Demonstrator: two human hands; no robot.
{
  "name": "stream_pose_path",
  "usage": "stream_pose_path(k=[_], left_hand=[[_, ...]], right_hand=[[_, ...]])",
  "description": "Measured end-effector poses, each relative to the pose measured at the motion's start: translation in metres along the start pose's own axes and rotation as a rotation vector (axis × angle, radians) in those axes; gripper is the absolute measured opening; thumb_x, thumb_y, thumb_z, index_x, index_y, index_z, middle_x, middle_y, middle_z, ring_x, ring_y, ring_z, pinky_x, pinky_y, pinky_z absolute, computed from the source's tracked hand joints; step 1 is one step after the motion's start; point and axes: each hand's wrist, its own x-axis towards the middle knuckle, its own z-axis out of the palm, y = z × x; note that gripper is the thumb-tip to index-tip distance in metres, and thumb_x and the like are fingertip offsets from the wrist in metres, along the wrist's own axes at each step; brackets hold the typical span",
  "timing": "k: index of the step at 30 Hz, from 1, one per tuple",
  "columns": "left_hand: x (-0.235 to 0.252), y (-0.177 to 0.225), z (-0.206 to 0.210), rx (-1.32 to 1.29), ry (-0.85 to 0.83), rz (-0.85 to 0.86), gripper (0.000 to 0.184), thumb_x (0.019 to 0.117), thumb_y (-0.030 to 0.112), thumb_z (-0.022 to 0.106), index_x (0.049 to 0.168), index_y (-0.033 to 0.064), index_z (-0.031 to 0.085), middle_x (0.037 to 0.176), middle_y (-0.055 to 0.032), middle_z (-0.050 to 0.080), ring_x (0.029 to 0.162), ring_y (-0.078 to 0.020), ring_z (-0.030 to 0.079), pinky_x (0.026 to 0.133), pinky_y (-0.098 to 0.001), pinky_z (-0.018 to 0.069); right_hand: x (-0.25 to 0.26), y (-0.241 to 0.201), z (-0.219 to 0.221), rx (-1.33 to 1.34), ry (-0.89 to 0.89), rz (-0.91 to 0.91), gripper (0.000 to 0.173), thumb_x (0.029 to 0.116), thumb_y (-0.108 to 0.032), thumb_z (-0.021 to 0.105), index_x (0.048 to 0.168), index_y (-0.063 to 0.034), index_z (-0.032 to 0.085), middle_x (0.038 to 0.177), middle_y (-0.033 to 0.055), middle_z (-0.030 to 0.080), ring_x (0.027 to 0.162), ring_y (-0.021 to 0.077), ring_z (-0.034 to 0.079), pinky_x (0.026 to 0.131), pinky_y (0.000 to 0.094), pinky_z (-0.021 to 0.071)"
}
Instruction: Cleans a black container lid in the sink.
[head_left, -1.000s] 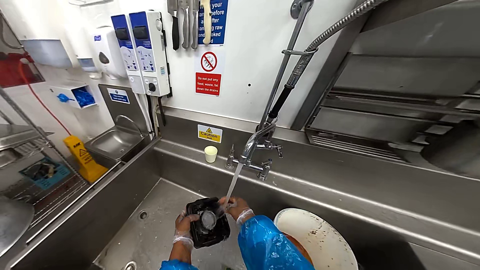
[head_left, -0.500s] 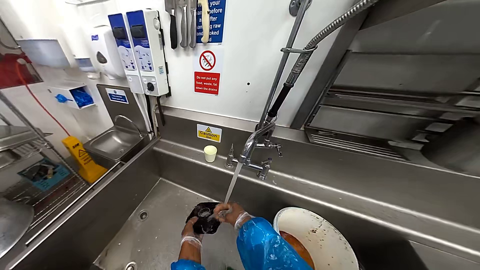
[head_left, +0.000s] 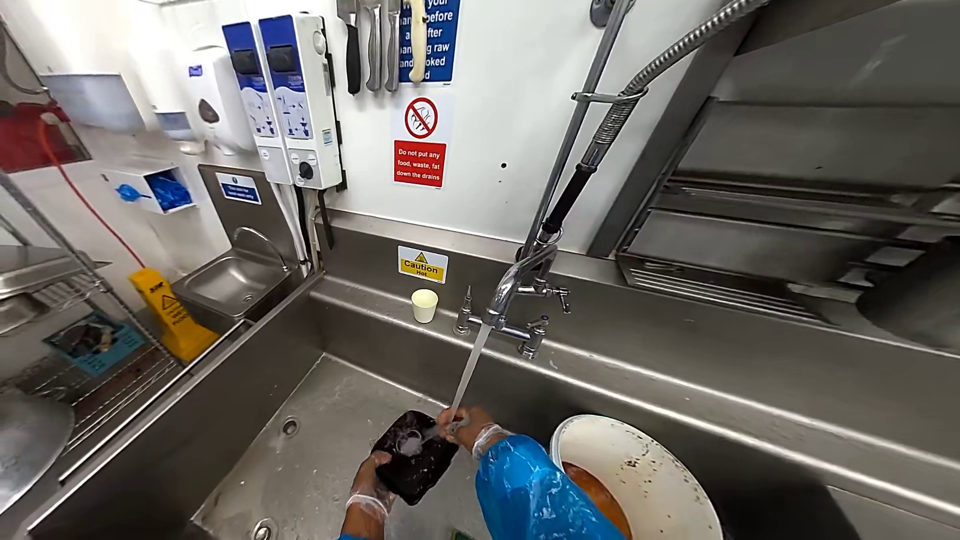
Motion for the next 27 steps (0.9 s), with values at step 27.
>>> stream_pose_path(k=[27], left_hand=[[-0.003,-0.005,0.022,0.497,-0.002,0.144,0.039,0.0843,-0.009,0.071,0.121,-0.0087,0.058,0.106,-0.0250,0.065,0.092,-0.0314,0.065,0.081,-0.0469,0.0547]], right_hand=[[-0.001,0.011,0.006,0.047,-0.055,0.031,0.025,0.0999,0.000,0.059,0.124,0.0012,0.067,0.117,0.0162,0.069,0.104,0.0198,0.066,0.096,0.0354,0.0515]])
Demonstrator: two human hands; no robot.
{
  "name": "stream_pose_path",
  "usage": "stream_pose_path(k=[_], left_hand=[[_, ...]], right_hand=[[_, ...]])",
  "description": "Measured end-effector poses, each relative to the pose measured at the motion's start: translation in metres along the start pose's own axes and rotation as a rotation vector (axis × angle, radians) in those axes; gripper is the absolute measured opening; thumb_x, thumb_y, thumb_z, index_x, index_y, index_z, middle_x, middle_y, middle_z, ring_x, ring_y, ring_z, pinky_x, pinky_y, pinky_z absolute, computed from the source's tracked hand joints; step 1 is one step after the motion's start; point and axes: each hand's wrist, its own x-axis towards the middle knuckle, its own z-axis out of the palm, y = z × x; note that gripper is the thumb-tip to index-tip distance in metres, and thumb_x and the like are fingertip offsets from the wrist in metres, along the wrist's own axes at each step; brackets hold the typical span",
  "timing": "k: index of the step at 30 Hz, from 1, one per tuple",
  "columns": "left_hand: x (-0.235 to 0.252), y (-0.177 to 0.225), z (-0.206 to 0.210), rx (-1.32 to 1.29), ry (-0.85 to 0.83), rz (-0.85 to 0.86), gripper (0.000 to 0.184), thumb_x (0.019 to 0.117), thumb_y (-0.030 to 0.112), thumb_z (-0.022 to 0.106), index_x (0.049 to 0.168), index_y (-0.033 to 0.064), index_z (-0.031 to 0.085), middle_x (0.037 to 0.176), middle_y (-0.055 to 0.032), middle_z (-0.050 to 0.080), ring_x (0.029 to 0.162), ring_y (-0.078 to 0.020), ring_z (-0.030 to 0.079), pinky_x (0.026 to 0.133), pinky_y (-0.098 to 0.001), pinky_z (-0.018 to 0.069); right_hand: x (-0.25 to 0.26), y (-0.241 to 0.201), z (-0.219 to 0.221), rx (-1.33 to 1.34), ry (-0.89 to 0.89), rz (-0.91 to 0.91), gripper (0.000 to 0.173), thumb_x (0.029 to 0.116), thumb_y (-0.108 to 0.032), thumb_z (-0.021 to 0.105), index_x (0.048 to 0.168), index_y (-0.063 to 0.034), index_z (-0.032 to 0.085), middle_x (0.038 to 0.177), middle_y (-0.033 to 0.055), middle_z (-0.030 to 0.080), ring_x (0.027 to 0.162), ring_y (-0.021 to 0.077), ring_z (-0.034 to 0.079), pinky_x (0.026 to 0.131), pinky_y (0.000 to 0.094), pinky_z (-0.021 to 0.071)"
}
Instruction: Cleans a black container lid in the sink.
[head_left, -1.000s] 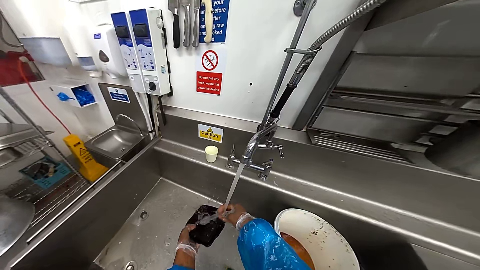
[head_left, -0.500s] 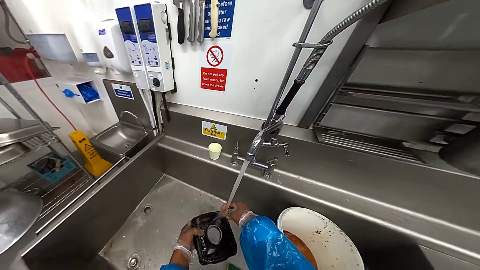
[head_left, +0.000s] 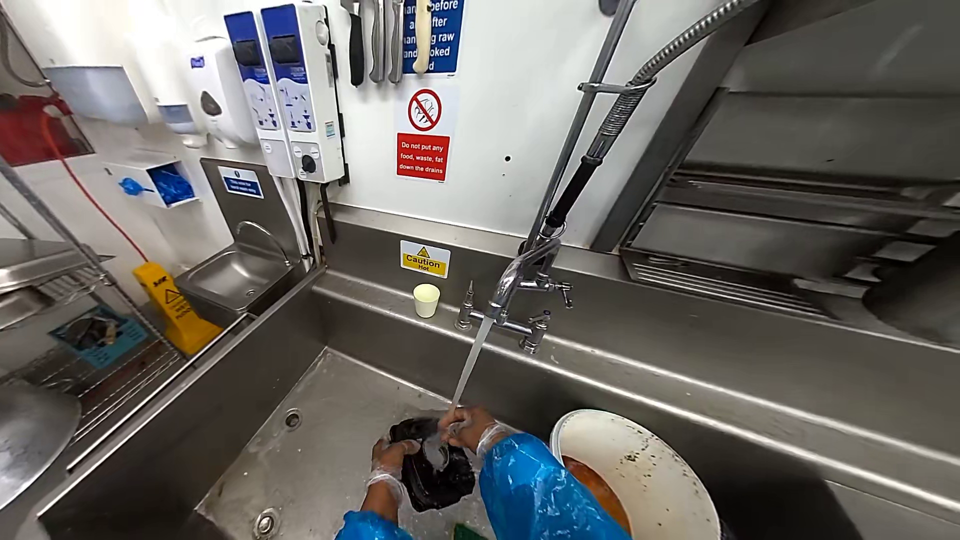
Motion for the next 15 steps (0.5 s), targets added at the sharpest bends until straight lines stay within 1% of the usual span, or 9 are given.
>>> stream_pose_path(k=[3,6,9,11,12,13,14,15], left_hand=[[0.006,-0.004,0.000,-0.090,0.028,-0.021,0.034,0.0857,-0.008,0.069,0.118,-0.0091,0.058,0.101,-0.0241,0.065,0.088,-0.0304,0.064,0.078,-0.0461,0.0546],[0.003,0.000,0.003,-0.097,0.036,-0.015,0.037,0.0856,-0.009,0.070,0.120,-0.0092,0.057,0.104,-0.0246,0.065,0.091,-0.0306,0.064,0.081,-0.0462,0.0544],[0.003,0.000,0.006,-0.116,0.065,-0.010,0.038,0.0842,-0.010,0.070,0.120,-0.0088,0.057,0.104,-0.0250,0.064,0.090,-0.0309,0.063,0.080,-0.0464,0.0541],[0.003,0.002,0.009,-0.107,0.075,-0.009,0.039,0.0846,-0.009,0.071,0.120,-0.0092,0.057,0.106,-0.0255,0.064,0.092,-0.0315,0.063,0.082,-0.0467,0.0536],[0.005,0.003,0.011,-0.099,0.078,-0.016,0.040,0.0854,-0.007,0.072,0.122,-0.0098,0.057,0.109,-0.0267,0.064,0.096,-0.0330,0.063,0.084,-0.0482,0.0533],[0.007,0.003,0.012,-0.084,0.080,-0.021,0.042,0.0856,-0.005,0.074,0.124,-0.0102,0.056,0.112,-0.0279,0.064,0.100,-0.0348,0.063,0.087,-0.0499,0.0532],[0.008,0.003,0.013,-0.060,0.086,-0.022,0.045,0.0848,-0.005,0.075,0.125,-0.0104,0.056,0.114,-0.0287,0.064,0.103,-0.0362,0.063,0.089,-0.0512,0.0527],[0.010,0.002,0.015,-0.024,0.096,-0.019,0.047,0.0837,-0.004,0.076,0.126,-0.0102,0.056,0.116,-0.0290,0.064,0.105,-0.0370,0.063,0.090,-0.0518,0.0523]], right_hand=[[0.002,0.002,0.002,0.012,0.011,0.012,0.024,0.0996,-0.001,0.061,0.123,0.0013,0.068,0.117,0.0170,0.069,0.105,0.0210,0.066,0.097,0.0364,0.0513],[-0.001,-0.001,0.002,0.012,0.016,0.023,0.025,0.1002,-0.003,0.061,0.124,0.0010,0.067,0.119,0.0175,0.069,0.108,0.0213,0.066,0.099,0.0364,0.0508],[-0.001,-0.001,0.002,0.019,0.020,0.024,0.026,0.1004,-0.002,0.060,0.125,0.0015,0.066,0.120,0.0181,0.068,0.108,0.0221,0.066,0.099,0.0366,0.0508],[-0.002,0.001,0.002,-0.043,0.014,0.000,0.026,0.1009,-0.004,0.060,0.125,0.0014,0.067,0.120,0.0190,0.068,0.110,0.0248,0.065,0.100,0.0398,0.0500],[-0.004,0.002,0.003,-0.111,0.000,-0.017,0.028,0.1014,-0.007,0.059,0.127,0.0013,0.066,0.124,0.0203,0.068,0.115,0.0276,0.065,0.104,0.0428,0.0482],[-0.008,0.003,0.005,-0.183,-0.027,-0.038,0.031,0.1016,-0.009,0.060,0.130,0.0009,0.066,0.129,0.0214,0.066,0.122,0.0301,0.062,0.108,0.0455,0.0451],[-0.013,0.004,0.010,-0.245,-0.059,-0.061,0.035,0.1013,-0.011,0.061,0.134,0.0005,0.063,0.135,0.0220,0.063,0.129,0.0318,0.059,0.112,0.0470,0.0424],[-0.017,0.007,0.018,-0.303,-0.091,-0.081,0.042,0.0991,-0.013,0.065,0.138,0.0005,0.060,0.140,0.0225,0.060,0.133,0.0334,0.056,0.114,0.0482,0.0408]])
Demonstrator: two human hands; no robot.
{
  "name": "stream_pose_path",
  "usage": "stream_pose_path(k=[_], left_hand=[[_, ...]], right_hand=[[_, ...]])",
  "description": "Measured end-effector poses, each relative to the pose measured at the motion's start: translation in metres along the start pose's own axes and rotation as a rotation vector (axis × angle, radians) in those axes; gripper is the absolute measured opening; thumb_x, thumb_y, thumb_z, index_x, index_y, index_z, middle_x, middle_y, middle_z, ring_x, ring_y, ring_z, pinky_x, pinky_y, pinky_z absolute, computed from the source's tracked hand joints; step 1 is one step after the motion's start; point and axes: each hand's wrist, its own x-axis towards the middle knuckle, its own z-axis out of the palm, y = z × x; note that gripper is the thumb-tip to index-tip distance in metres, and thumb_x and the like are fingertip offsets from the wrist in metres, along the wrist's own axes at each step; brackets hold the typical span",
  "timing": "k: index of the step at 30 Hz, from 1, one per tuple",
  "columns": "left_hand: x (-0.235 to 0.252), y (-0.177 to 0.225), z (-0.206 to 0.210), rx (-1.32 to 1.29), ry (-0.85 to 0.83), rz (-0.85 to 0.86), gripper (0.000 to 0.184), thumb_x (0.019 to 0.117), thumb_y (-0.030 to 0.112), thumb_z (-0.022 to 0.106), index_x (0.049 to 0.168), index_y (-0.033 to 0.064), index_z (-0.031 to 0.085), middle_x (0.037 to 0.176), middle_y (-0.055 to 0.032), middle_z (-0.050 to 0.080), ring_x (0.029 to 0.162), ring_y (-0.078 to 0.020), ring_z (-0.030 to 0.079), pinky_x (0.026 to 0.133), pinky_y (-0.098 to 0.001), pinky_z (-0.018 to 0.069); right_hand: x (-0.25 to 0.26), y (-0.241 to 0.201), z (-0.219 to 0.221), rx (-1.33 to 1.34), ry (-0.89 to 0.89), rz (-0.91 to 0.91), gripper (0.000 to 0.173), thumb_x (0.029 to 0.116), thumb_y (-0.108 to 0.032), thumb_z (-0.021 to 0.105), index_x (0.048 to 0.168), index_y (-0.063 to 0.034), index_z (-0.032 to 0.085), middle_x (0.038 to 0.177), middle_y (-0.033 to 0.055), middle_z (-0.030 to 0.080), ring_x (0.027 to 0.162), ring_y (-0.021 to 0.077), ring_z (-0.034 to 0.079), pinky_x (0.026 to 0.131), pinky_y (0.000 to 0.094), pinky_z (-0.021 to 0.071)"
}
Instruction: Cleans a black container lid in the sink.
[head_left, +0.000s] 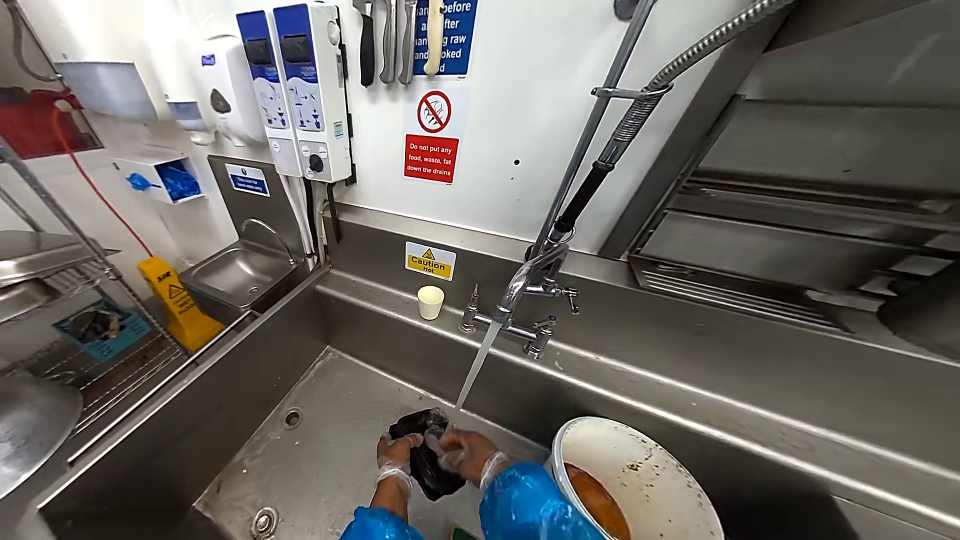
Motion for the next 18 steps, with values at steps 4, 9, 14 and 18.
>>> stream_pose_path(k=[4,9,14,18], left_hand=[[-0.001,-0.003,0.004,0.147,0.013,-0.011,0.061,0.0830,0.000,0.079,0.136,-0.0096,0.049,0.125,-0.0310,0.061,0.115,-0.0400,0.061,0.096,-0.0539,0.0508],[-0.011,-0.008,0.017,0.380,-0.029,0.047,0.071,0.0850,0.013,0.082,0.142,-0.0075,0.044,0.131,-0.0292,0.060,0.123,-0.0384,0.060,0.104,-0.0520,0.0482],[-0.015,0.001,0.030,0.444,-0.193,0.114,0.059,0.0950,0.017,0.074,0.141,-0.0061,0.046,0.129,-0.0283,0.060,0.109,-0.0356,0.066,0.092,-0.0482,0.0565],[-0.012,0.008,0.043,0.297,-0.269,-0.052,0.037,0.1107,0.014,0.044,0.139,-0.0093,0.050,0.130,-0.0279,0.060,0.112,-0.0316,0.063,0.097,-0.0420,0.0509]], right_hand=[[-0.007,-0.003,0.039,-0.135,0.009,0.091,0.080,0.0886,-0.019,0.078,0.156,-0.0045,0.039,0.160,0.0227,0.038,0.144,0.0364,0.044,0.118,0.0495,0.0379],[0.003,-0.007,0.068,-0.210,0.163,0.262,0.079,0.0908,-0.017,0.073,0.159,-0.0040,0.034,0.162,0.0215,0.035,0.141,0.0396,0.047,0.112,0.0530,0.0440],[0.006,0.016,0.050,0.008,0.282,0.353,0.059,0.0969,-0.031,0.066,0.150,-0.0110,0.049,0.135,0.0188,0.066,0.124,0.0368,0.063,0.106,0.0563,0.0482],[0.006,0.040,0.044,0.121,0.268,0.457,0.055,0.0931,-0.027,0.071,0.142,-0.0064,0.057,0.133,0.0208,0.066,0.127,0.0355,0.061,0.107,0.0541,0.0460]])
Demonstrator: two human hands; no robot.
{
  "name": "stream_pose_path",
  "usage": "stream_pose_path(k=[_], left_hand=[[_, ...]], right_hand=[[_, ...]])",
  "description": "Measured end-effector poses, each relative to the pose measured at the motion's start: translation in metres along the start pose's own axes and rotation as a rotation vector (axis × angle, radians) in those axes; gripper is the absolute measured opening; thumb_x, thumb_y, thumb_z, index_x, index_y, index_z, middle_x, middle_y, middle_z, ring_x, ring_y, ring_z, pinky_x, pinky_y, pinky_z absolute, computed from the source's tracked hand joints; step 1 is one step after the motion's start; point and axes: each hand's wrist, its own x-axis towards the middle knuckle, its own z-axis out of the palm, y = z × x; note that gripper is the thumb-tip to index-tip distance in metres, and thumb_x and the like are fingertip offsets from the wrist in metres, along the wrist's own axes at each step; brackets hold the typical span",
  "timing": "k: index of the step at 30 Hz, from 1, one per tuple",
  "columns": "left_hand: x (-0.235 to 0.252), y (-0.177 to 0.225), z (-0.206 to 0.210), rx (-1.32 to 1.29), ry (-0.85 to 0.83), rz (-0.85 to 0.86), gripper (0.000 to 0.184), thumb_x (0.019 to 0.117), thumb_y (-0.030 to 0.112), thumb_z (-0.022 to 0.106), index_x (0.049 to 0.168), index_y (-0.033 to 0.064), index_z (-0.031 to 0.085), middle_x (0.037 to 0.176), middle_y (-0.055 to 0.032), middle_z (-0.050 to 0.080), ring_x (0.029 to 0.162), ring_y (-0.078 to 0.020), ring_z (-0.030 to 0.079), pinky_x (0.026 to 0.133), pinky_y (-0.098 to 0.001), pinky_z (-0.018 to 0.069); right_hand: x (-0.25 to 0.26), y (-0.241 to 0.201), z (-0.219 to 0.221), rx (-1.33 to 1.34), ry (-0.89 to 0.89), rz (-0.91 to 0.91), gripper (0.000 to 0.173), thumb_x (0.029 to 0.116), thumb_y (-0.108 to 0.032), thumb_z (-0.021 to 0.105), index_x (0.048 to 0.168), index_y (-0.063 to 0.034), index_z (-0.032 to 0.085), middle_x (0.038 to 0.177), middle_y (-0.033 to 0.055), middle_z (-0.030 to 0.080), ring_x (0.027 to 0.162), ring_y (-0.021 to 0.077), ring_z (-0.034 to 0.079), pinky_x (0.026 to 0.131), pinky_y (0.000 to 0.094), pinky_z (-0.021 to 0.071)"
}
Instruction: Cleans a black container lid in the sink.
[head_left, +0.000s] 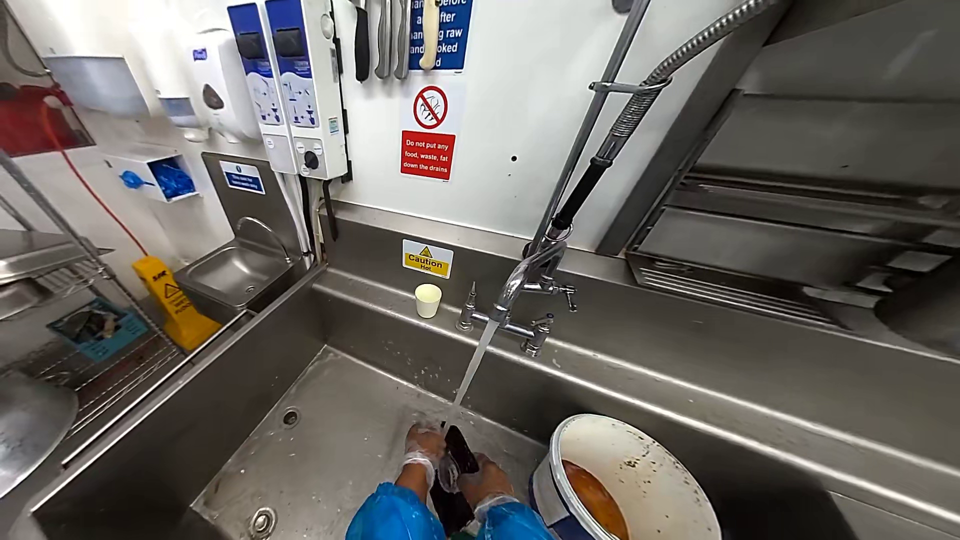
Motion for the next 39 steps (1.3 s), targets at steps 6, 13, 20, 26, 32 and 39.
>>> stream_pose_path(k=[6,13,20,26,32,39], left_hand=[[0.019,-0.026,0.010,0.121,0.027,-0.187,0.031,0.1106,0.010,0.040,0.129,-0.0081,0.059,0.126,-0.0208,0.063,0.111,-0.0239,0.063,0.095,-0.0344,0.0511],[0.028,-0.029,0.015,1.031,-0.145,-0.141,0.037,0.1097,0.012,0.043,0.136,-0.0106,0.055,0.148,-0.0268,0.050,0.143,-0.0366,0.044,0.118,-0.0485,0.0338],[0.039,-0.045,0.015,0.131,0.008,-0.202,0.039,0.1132,0.028,0.031,0.115,-0.0004,0.058,0.092,-0.0108,0.057,0.075,-0.0180,0.053,0.066,-0.0317,0.0454],[0.029,-0.030,-0.031,-0.148,-0.068,-0.102,0.057,0.1134,0.040,0.026,0.150,0.0002,0.043,0.151,-0.0209,0.049,0.139,-0.0351,0.047,0.109,-0.0547,0.0388],[0.023,-0.053,-0.088,0.136,0.125,-0.036,0.043,0.1110,0.019,0.043,0.148,-0.0017,0.045,0.149,-0.0255,0.050,0.138,-0.0402,0.047,0.109,-0.0581,0.0378],[0.015,-0.072,-0.083,-0.393,0.053,-0.238,0.048,0.1095,0.035,0.046,0.145,0.0023,0.046,0.135,-0.0251,0.057,0.118,-0.0375,0.060,0.094,-0.0544,0.0525]], right_hand=[[0.003,0.031,0.011,0.057,-0.076,0.093,0.048,0.0945,-0.027,0.071,0.135,-0.0029,0.063,0.132,0.0213,0.066,0.128,0.0341,0.060,0.108,0.0534,0.0447],[0.005,0.050,0.018,0.114,-0.097,0.107,0.048,0.0940,-0.026,0.072,0.134,-0.0021,0.063,0.131,0.0217,0.066,0.127,0.0345,0.061,0.107,0.0536,0.0448],[0.018,0.050,0.022,0.266,-0.070,0.103,0.044,0.0914,-0.023,0.076,0.128,-0.0003,0.067,0.126,0.0227,0.068,0.123,0.0357,0.062,0.105,0.0539,0.0460],[0.027,0.045,0.032,0.502,-0.037,0.144,0.038,0.0904,-0.015,0.077,0.123,0.0014,0.068,0.121,0.0234,0.069,0.117,0.0345,0.064,0.101,0.0523,0.0482],[0.033,0.027,0.047,1.049,-0.016,0.218,0.032,0.0913,0.002,0.071,0.121,0.0067,0.061,0.108,0.0236,0.065,0.093,0.0290,0.064,0.080,0.0442,0.0546],[0.039,0.005,0.066,1.243,-0.187,0.336,0.034,0.0924,0.006,0.063,0.125,0.0030,0.054,0.107,0.0229,0.061,0.089,0.0298,0.063,0.074,0.0437,0.0564]])
